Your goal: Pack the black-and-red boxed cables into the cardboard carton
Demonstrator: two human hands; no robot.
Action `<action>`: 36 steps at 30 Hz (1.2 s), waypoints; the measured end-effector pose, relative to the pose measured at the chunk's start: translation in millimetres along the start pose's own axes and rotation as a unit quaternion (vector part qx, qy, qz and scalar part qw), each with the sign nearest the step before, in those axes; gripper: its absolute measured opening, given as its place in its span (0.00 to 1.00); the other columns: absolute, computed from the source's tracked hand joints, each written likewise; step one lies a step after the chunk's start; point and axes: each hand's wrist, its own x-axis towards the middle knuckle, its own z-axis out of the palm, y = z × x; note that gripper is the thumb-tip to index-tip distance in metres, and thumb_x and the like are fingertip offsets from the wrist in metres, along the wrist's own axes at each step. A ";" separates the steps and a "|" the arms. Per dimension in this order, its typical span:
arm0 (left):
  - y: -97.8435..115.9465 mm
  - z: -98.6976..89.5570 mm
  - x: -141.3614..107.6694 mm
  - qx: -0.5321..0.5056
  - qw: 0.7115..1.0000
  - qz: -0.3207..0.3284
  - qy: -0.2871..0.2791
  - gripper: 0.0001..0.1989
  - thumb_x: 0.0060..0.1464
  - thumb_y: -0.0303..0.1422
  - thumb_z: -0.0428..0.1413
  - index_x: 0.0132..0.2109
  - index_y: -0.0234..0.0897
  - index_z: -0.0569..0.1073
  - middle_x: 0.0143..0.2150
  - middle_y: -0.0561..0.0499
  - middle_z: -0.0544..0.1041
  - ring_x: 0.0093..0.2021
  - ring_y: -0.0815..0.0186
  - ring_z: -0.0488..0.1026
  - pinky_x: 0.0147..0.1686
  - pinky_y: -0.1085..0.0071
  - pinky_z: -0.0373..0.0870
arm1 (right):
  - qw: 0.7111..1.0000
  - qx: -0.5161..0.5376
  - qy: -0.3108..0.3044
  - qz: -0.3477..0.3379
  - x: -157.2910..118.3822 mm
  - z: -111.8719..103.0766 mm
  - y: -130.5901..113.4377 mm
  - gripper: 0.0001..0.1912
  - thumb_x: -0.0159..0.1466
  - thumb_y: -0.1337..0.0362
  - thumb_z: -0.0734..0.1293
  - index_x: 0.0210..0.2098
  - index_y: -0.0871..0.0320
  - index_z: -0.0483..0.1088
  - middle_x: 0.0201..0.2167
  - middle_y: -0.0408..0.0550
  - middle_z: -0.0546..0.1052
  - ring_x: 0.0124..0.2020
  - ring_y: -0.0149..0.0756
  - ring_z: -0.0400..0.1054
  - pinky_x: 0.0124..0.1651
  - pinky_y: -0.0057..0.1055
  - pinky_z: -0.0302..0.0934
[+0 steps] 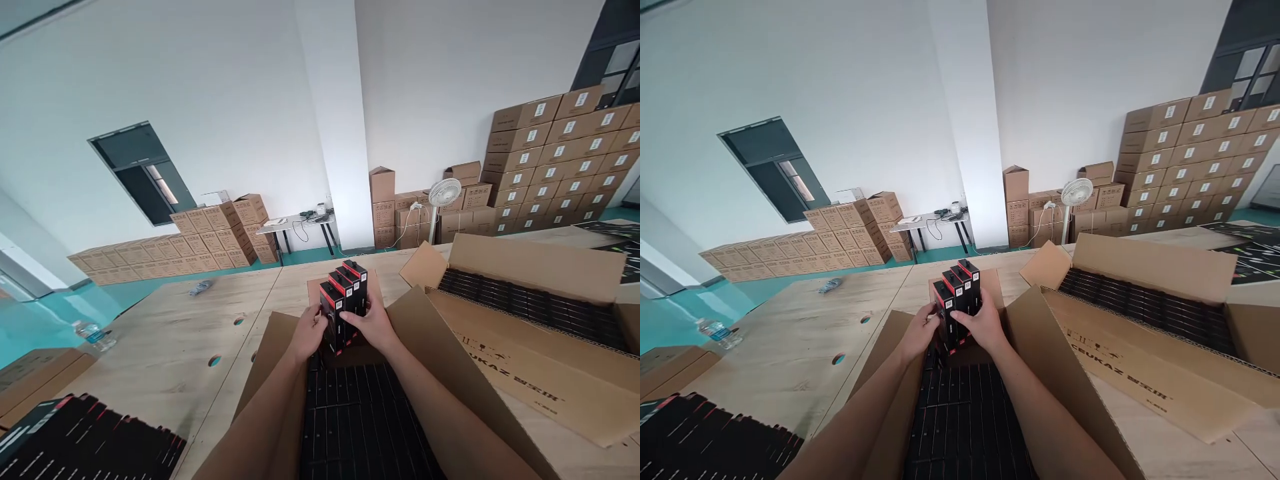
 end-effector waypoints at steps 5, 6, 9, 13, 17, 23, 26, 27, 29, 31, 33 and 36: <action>27.3 -16.8 -16.1 -0.132 0.985 -0.053 -0.094 0.32 0.49 0.36 0.65 0.62 0.42 0.72 0.59 0.44 0.76 0.60 0.48 0.71 0.59 0.56 0.66 | 0.981 0.106 -0.041 0.156 -4.9 -1.1 -8.9 0.34 0.53 0.42 0.75 0.52 0.54 0.68 0.47 0.50 0.80 0.48 0.46 0.75 0.49 0.42 0.70; 29.6 -20.5 -22.1 -0.189 0.971 -0.088 -0.115 0.34 0.48 0.37 0.66 0.62 0.41 0.71 0.58 0.43 0.78 0.58 0.48 0.73 0.57 0.56 0.68 | 0.975 0.116 -0.062 0.179 -7.4 3.4 -8.5 0.33 0.56 0.40 0.72 0.52 0.54 0.69 0.46 0.51 0.80 0.44 0.46 0.76 0.43 0.41 0.71; 21.7 -26.4 -46.9 -0.332 0.912 -0.197 -0.137 0.26 0.46 0.41 0.68 0.50 0.32 0.79 0.43 0.38 0.83 0.46 0.47 0.80 0.51 0.53 0.74 | 0.963 0.099 -0.128 0.214 -15.0 20.7 -5.1 0.32 0.60 0.37 0.67 0.52 0.55 0.71 0.46 0.51 0.80 0.40 0.44 0.76 0.36 0.37 0.70; -9.1 -32.1 -91.7 -0.416 0.878 -0.224 -0.075 0.20 0.50 0.46 0.62 0.39 0.31 0.81 0.36 0.40 0.84 0.40 0.49 0.82 0.47 0.54 0.77 | 0.956 -0.162 -0.210 0.128 -20.4 28.8 3.0 0.28 0.70 0.41 0.55 0.54 0.54 0.71 0.47 0.50 0.79 0.44 0.40 0.74 0.40 0.34 0.68; -39.5 -52.0 -138.8 -0.603 0.787 -0.126 0.034 0.13 0.59 0.38 0.56 0.44 0.38 0.82 0.43 0.46 0.85 0.43 0.56 0.83 0.49 0.60 0.78 | 0.897 -0.348 -0.257 0.095 -36.1 16.2 20.7 0.13 0.54 0.57 0.76 0.35 0.58 0.76 0.37 0.51 0.78 0.40 0.43 0.71 0.43 0.37 0.62; -49.7 -70.6 -184.7 -0.709 0.704 0.027 0.020 0.15 0.64 0.33 0.50 0.47 0.43 0.82 0.48 0.51 0.83 0.48 0.59 0.81 0.53 0.61 0.77 | 0.818 -0.474 -0.320 0.054 -74.0 8.4 43.9 0.06 0.52 0.68 0.75 0.30 0.55 0.77 0.40 0.53 0.77 0.47 0.51 0.67 0.51 0.44 0.57; -41.2 -67.8 -193.5 -0.707 0.701 0.007 0.089 0.14 0.63 0.32 0.51 0.44 0.40 0.83 0.44 0.49 0.84 0.43 0.59 0.83 0.50 0.63 0.79 | 0.818 -0.479 -0.317 0.030 -65.2 5.6 48.0 0.04 0.58 0.68 0.69 0.28 0.55 0.77 0.40 0.53 0.78 0.49 0.49 0.67 0.54 0.45 0.57; -38.3 -66.4 -195.4 -0.704 0.702 -0.004 0.110 0.14 0.62 0.32 0.52 0.44 0.39 0.83 0.43 0.49 0.85 0.41 0.58 0.83 0.48 0.62 0.80 | 0.823 -0.473 -0.313 0.027 -57.1 3.2 49.4 0.05 0.59 0.68 0.67 0.28 0.55 0.76 0.40 0.53 0.79 0.49 0.48 0.68 0.55 0.44 0.58; -33.4 -63.8 -198.8 -0.701 0.698 -0.022 0.144 0.13 0.61 0.32 0.53 0.43 0.38 0.83 0.41 0.47 0.85 0.40 0.56 0.83 0.46 0.60 0.81 | 0.838 -0.456 -0.297 0.029 -36.9 -3.4 52.8 0.08 0.61 0.65 0.64 0.30 0.56 0.76 0.42 0.53 0.80 0.49 0.46 0.70 0.56 0.42 0.60; -29.3 -62.1 -201.8 -0.708 0.684 -0.038 0.175 0.12 0.60 0.32 0.54 0.41 0.38 0.83 0.39 0.48 0.85 0.38 0.56 0.84 0.46 0.60 0.81 | 0.854 -0.436 -0.281 0.042 -17.4 -11.0 56.7 0.12 0.62 0.61 0.62 0.34 0.57 0.76 0.43 0.55 0.81 0.47 0.46 0.73 0.55 0.43 0.63; -25.4 -61.3 -204.6 -0.718 0.663 -0.062 0.204 0.12 0.60 0.32 0.53 0.38 0.37 0.83 0.36 0.49 0.85 0.34 0.59 0.83 0.49 0.61 0.79 | 0.865 -0.413 -0.278 0.061 -4.4 -17.8 60.4 0.16 0.62 0.55 0.61 0.37 0.58 0.76 0.41 0.55 0.81 0.44 0.47 0.74 0.51 0.44 0.66; -19.6 -60.4 -208.3 -0.721 0.648 -0.091 0.229 0.11 0.59 0.33 0.55 0.36 0.36 0.82 0.33 0.49 0.85 0.32 0.58 0.83 0.51 0.58 0.78 | 0.876 -0.376 -0.289 0.084 0.8 -25.1 63.2 0.22 0.59 0.46 0.62 0.36 0.58 0.75 0.39 0.56 0.82 0.41 0.48 0.76 0.46 0.44 0.70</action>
